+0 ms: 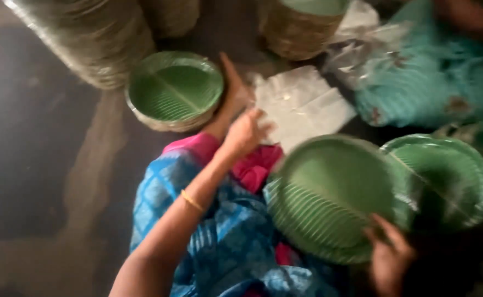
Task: The person stacks and packs disposable leaf plates into plastic bags while sitting on a warehouse floor.
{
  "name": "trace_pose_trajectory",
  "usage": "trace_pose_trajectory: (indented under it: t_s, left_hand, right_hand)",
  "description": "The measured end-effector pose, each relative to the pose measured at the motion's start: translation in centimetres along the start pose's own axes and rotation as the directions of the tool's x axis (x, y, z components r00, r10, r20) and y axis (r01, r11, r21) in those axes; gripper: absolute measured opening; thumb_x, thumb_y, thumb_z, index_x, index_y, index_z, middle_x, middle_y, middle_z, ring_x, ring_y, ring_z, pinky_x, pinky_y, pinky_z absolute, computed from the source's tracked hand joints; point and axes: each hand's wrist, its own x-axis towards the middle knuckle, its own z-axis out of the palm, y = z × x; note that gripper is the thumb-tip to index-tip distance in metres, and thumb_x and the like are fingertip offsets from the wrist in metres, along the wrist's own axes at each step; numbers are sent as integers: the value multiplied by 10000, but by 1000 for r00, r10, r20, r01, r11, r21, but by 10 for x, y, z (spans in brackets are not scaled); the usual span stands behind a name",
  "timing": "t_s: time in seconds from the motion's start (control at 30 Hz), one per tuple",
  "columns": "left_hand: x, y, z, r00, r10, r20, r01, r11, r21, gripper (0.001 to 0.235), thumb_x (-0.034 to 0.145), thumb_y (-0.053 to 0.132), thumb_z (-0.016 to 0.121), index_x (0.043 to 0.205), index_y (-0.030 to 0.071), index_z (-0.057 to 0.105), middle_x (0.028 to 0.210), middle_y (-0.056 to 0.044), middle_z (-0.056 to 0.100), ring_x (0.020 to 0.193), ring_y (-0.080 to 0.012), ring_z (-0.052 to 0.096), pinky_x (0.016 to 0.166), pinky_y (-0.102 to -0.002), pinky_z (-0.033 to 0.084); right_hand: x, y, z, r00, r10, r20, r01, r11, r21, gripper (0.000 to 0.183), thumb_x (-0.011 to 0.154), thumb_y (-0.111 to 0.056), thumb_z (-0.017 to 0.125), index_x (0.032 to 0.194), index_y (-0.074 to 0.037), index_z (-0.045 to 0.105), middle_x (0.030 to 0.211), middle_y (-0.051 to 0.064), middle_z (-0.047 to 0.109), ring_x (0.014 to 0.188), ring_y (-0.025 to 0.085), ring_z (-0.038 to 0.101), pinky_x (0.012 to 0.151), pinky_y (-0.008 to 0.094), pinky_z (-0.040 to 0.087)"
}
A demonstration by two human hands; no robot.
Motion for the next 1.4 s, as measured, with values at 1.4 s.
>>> trace_pose_trajectory:
  t_s: [1.4]
  left_hand:
    - [-13, -93, -116, 927, 200, -316, 39, 789, 613, 111, 815, 95, 661, 917, 79, 702, 973, -119, 612, 945, -328, 612, 753, -469, 513]
  right_hand:
    - [-75, 223, 45, 893, 417, 168, -387, 524, 759, 317, 1153, -146, 402, 1327, 14, 613, 1364, 204, 629, 1215, 266, 594, 1065, 389, 475]
